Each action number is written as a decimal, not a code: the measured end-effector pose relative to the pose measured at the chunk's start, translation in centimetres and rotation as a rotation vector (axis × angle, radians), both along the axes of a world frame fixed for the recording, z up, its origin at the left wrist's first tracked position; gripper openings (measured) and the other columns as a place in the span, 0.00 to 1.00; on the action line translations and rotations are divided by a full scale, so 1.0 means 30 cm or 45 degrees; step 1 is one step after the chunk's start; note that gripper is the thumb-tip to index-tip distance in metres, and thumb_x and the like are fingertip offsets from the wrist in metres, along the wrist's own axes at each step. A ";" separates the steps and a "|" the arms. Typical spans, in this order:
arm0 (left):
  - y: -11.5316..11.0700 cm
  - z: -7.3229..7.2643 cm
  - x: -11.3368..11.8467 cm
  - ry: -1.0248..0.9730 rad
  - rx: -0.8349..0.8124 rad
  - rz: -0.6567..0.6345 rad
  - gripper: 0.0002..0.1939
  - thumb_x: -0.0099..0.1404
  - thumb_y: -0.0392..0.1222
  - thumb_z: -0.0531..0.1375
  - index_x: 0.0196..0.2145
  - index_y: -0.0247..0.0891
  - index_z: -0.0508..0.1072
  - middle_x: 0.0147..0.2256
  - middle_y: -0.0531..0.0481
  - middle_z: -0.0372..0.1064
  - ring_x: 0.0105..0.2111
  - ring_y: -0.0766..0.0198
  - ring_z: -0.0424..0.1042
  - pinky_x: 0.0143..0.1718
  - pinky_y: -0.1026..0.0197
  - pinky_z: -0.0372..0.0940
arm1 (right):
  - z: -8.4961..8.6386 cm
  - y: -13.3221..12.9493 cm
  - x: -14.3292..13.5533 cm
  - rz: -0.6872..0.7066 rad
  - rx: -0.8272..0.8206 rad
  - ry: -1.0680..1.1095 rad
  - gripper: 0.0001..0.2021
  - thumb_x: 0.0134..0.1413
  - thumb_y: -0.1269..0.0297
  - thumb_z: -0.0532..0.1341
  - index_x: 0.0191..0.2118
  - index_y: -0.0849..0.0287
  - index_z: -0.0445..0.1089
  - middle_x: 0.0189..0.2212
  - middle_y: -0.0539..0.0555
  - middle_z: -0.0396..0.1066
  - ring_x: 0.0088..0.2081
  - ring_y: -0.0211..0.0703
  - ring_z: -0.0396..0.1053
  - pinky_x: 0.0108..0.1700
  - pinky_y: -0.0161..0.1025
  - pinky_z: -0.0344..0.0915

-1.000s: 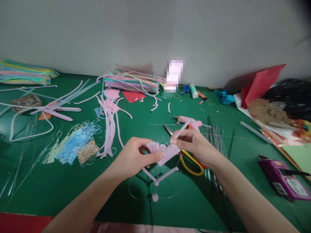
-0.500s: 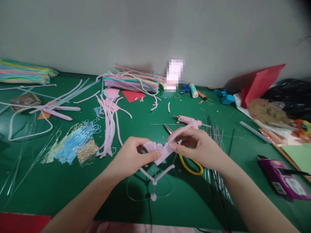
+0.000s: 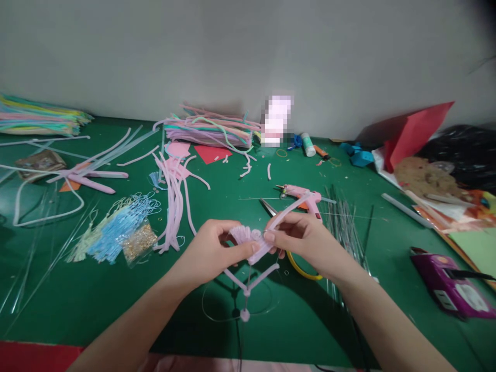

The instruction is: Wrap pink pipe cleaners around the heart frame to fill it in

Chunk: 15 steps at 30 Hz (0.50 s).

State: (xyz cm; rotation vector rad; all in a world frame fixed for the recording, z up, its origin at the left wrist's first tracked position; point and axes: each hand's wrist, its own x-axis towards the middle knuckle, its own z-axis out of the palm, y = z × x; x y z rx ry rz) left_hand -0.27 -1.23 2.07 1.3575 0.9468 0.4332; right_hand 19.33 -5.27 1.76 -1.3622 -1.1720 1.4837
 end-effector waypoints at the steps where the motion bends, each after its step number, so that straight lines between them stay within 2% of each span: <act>1: 0.000 0.000 0.000 -0.002 -0.006 -0.004 0.15 0.57 0.47 0.64 0.23 0.35 0.66 0.22 0.55 0.62 0.24 0.68 0.62 0.24 0.67 0.56 | 0.000 -0.002 0.000 -0.006 -0.006 0.013 0.13 0.40 0.59 0.72 0.29 0.60 0.72 0.22 0.48 0.71 0.24 0.35 0.71 0.24 0.30 0.68; 6: 0.002 0.001 0.000 0.002 -0.008 -0.016 0.15 0.57 0.47 0.64 0.23 0.35 0.66 0.22 0.56 0.62 0.24 0.69 0.61 0.25 0.67 0.55 | 0.011 -0.010 0.001 -0.038 -0.016 0.037 0.11 0.40 0.61 0.72 0.28 0.59 0.73 0.22 0.47 0.71 0.25 0.35 0.71 0.25 0.30 0.68; 10: 0.012 0.010 -0.014 0.023 0.004 -0.024 0.14 0.57 0.47 0.64 0.24 0.35 0.67 0.23 0.56 0.63 0.25 0.69 0.62 0.27 0.67 0.56 | 0.022 -0.011 -0.004 -0.067 -0.010 0.058 0.10 0.43 0.59 0.71 0.29 0.58 0.73 0.22 0.48 0.73 0.25 0.36 0.72 0.27 0.31 0.70; 12: 0.020 0.023 -0.022 0.052 0.021 -0.067 0.12 0.57 0.48 0.65 0.28 0.36 0.71 0.25 0.56 0.65 0.26 0.69 0.63 0.27 0.68 0.56 | 0.025 -0.009 -0.008 -0.060 -0.006 0.050 0.10 0.43 0.58 0.71 0.29 0.58 0.74 0.22 0.48 0.73 0.25 0.36 0.72 0.27 0.32 0.70; 14: 0.032 0.044 -0.024 0.083 0.062 -0.115 0.13 0.57 0.48 0.64 0.37 0.38 0.74 0.28 0.55 0.68 0.27 0.68 0.65 0.28 0.67 0.57 | 0.025 -0.005 -0.014 -0.034 -0.003 0.030 0.10 0.43 0.58 0.70 0.29 0.58 0.74 0.22 0.49 0.73 0.25 0.37 0.72 0.28 0.33 0.71; 15: 0.038 0.056 -0.022 0.098 0.126 -0.125 0.13 0.58 0.49 0.63 0.37 0.38 0.75 0.29 0.55 0.69 0.28 0.68 0.65 0.29 0.67 0.58 | 0.023 -0.002 -0.017 -0.022 0.004 0.027 0.10 0.43 0.58 0.71 0.29 0.57 0.74 0.22 0.49 0.73 0.25 0.37 0.72 0.28 0.33 0.71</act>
